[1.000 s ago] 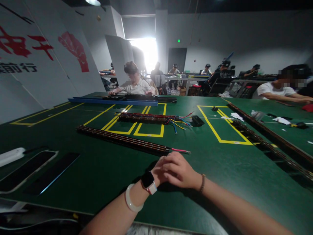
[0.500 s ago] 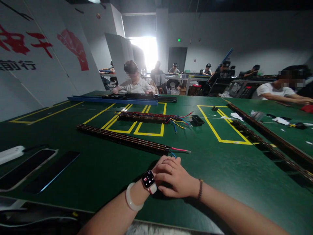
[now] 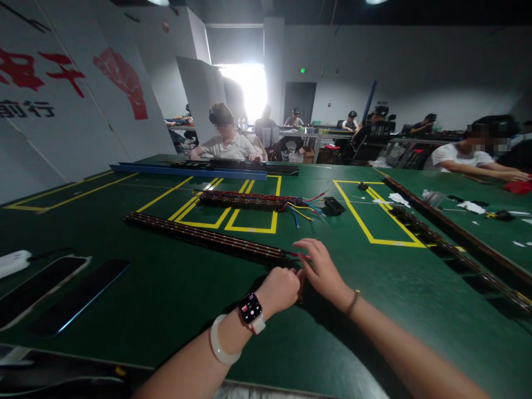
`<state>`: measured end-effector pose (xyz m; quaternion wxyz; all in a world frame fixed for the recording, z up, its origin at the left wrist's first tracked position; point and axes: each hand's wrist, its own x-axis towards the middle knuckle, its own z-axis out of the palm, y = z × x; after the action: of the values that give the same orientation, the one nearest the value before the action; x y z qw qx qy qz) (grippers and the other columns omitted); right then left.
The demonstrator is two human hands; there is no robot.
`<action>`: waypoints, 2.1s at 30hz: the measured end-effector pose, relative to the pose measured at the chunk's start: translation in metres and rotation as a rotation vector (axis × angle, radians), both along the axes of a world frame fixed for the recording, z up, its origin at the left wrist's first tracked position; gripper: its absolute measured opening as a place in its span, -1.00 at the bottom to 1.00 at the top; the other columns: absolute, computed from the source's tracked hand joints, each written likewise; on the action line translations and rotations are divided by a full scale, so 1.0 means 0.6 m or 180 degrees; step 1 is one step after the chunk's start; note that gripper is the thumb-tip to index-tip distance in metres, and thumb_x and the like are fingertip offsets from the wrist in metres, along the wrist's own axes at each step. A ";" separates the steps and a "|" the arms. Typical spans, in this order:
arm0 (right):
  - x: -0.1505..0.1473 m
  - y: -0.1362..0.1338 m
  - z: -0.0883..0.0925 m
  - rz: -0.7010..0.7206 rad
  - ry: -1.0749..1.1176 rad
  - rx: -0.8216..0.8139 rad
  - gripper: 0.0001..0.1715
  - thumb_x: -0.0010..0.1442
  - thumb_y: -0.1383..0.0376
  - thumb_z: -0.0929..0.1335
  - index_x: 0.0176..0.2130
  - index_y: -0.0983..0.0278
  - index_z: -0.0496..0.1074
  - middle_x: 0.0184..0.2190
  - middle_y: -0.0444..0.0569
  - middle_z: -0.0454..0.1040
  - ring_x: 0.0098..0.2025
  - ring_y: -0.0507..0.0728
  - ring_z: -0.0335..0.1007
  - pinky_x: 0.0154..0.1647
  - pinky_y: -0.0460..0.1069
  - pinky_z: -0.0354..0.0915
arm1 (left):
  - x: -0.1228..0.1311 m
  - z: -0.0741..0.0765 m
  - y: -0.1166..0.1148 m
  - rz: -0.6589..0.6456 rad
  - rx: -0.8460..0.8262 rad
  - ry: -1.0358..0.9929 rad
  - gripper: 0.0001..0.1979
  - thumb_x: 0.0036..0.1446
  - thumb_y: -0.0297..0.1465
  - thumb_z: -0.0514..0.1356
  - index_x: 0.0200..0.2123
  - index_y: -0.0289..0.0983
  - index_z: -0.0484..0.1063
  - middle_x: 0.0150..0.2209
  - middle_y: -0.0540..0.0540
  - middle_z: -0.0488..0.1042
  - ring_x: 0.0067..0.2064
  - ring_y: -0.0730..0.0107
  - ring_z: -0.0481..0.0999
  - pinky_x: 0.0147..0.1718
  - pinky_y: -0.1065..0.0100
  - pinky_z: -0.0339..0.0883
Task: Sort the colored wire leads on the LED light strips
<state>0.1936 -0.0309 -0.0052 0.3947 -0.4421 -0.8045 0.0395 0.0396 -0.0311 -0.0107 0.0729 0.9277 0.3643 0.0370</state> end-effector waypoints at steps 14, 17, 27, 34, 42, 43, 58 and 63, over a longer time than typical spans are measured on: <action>0.019 -0.002 -0.008 -0.0042 -0.0461 -0.0102 -0.70 0.26 0.30 0.24 -0.01 0.22 0.35 -0.05 0.07 0.39 0.03 0.21 0.26 0.06 0.14 0.18 | 0.002 0.000 0.000 -0.0215 0.0468 0.0087 -0.79 0.17 -0.45 0.02 -0.23 -0.41 0.40 -0.23 -0.28 0.45 -0.21 0.15 0.45 -0.31 0.23 0.35; 0.035 0.009 -0.018 -0.0322 -0.0483 -0.0154 -0.68 0.26 0.26 0.24 0.01 0.22 0.34 -0.04 0.08 0.38 0.04 0.22 0.26 0.07 0.15 0.17 | 0.003 0.003 -0.001 -0.0186 0.0523 -0.0004 -0.76 0.22 -0.43 -0.03 -0.22 -0.40 0.40 -0.25 -0.25 0.44 -0.24 0.21 0.45 -0.35 0.28 0.34; 0.059 0.030 -0.053 -0.0398 -0.0577 -0.1218 -0.57 0.17 0.13 0.33 0.02 0.19 0.41 -0.15 0.02 0.41 -0.06 0.19 0.28 0.02 0.12 0.17 | 0.003 0.000 -0.005 -0.0102 0.0638 -0.0282 -0.72 0.24 -0.43 -0.05 -0.16 -0.42 0.40 -0.22 -0.25 0.44 -0.22 0.24 0.44 -0.34 0.31 0.34; 0.053 0.032 -0.043 -0.0064 0.0156 -0.1824 -0.62 0.16 0.12 0.33 -0.07 0.24 0.48 -0.27 -0.02 0.42 -0.20 0.13 0.34 -0.11 0.04 0.26 | 0.004 -0.007 -0.003 0.0094 0.0198 -0.0873 -0.73 0.24 -0.44 -0.06 -0.11 -0.41 0.37 -0.14 -0.24 0.44 -0.11 0.25 0.43 -0.09 0.22 0.35; 0.037 0.031 -0.064 0.0234 0.0900 -0.2016 -0.69 0.15 0.19 0.35 -0.13 0.30 0.42 -0.22 -0.01 0.47 -0.20 0.13 0.40 -0.15 0.05 0.34 | 0.011 -0.014 0.002 0.0822 -0.1424 -0.1943 -0.77 0.20 -0.40 -0.01 -0.40 -0.33 0.38 -0.28 -0.15 0.48 -0.29 0.35 0.49 -0.21 0.28 0.39; 0.035 0.029 -0.063 0.0267 0.0946 -0.2013 -0.71 0.16 0.21 0.34 -0.12 0.30 0.40 -0.21 -0.02 0.48 -0.21 0.12 0.41 -0.16 0.03 0.35 | 0.012 -0.017 0.005 0.0910 -0.1765 -0.2044 -0.76 0.20 -0.38 -0.01 -0.42 -0.34 0.38 -0.33 -0.14 0.48 -0.36 0.38 0.49 -0.29 0.30 0.39; 0.018 0.000 -0.024 -0.0180 -0.0854 -0.0445 -0.78 0.23 0.39 0.30 -0.11 0.28 0.45 -0.30 0.01 0.45 -0.26 0.12 0.36 -0.25 -0.01 0.27 | 0.014 -0.019 0.009 0.1293 -0.4532 -0.4058 -0.82 0.22 -0.44 -0.01 -0.29 -0.40 0.35 -0.35 -0.17 0.53 -0.33 0.41 0.55 -0.17 0.25 0.41; 0.030 0.006 -0.013 -0.0068 -0.1045 -0.0325 -0.75 0.30 0.34 0.24 -0.11 0.27 0.47 -0.36 -0.01 0.43 -0.31 0.10 0.34 -0.31 -0.03 0.25 | 0.011 -0.035 0.016 0.1316 -0.4620 -0.3876 -0.79 0.28 -0.34 -0.04 -0.15 -0.34 0.26 -0.38 -0.15 0.52 -0.37 0.35 0.56 -0.23 0.22 0.41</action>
<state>0.2115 -0.0273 -0.0131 0.2353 -0.4707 -0.8504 0.0034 0.0465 -0.0217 -0.0317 0.7960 0.3965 0.3542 0.2893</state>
